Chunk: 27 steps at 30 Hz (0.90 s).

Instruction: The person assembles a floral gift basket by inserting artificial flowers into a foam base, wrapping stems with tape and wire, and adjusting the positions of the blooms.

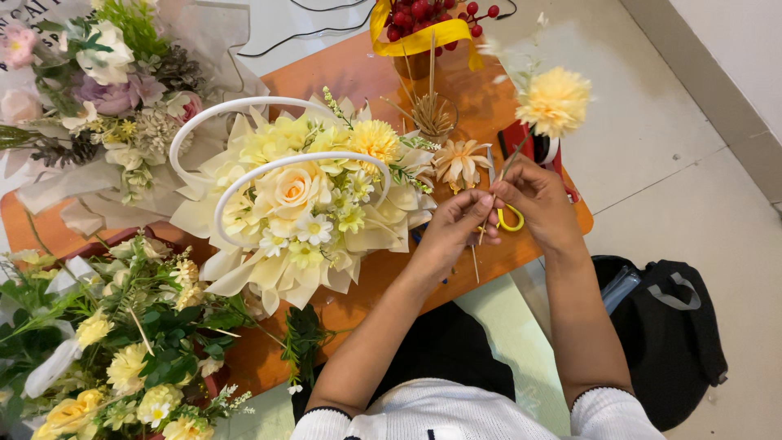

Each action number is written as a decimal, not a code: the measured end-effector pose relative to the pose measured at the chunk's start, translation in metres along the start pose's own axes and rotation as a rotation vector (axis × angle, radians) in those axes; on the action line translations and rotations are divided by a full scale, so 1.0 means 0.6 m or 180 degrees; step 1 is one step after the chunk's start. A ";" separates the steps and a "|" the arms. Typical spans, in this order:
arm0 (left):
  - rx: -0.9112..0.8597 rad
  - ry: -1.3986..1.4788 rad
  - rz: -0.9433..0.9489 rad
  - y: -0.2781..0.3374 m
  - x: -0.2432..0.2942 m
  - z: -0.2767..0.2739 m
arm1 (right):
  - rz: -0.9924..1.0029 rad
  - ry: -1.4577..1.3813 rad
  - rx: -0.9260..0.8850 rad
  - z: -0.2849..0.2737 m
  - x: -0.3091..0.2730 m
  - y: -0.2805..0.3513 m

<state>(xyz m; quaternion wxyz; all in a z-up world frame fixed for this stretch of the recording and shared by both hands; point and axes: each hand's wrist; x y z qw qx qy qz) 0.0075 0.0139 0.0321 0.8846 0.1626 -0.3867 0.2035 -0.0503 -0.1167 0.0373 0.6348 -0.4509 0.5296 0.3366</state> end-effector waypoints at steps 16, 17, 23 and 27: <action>0.0105 -0.0530 0.0574 -0.011 -0.034 -0.015 | 0.0035 0.0525 0.0147 0.022 -0.046 0.010; 0.0110 -0.0583 0.0619 -0.008 -0.031 -0.013 | -0.0017 0.0700 0.0137 0.021 -0.046 0.010; 0.0140 -0.0984 0.0916 -0.001 -0.032 -0.001 | -0.0341 0.1589 0.0156 0.025 -0.041 0.021; 0.0217 -0.1247 0.1133 0.007 -0.027 0.003 | -0.0565 0.1796 0.0296 0.028 -0.038 0.029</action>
Point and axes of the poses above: each hand's wrist, its own y-axis away from the middle knuckle, its own z-axis out of the palm, x = y × z, and after that the axes turned 4 degrees about -x, right-handed
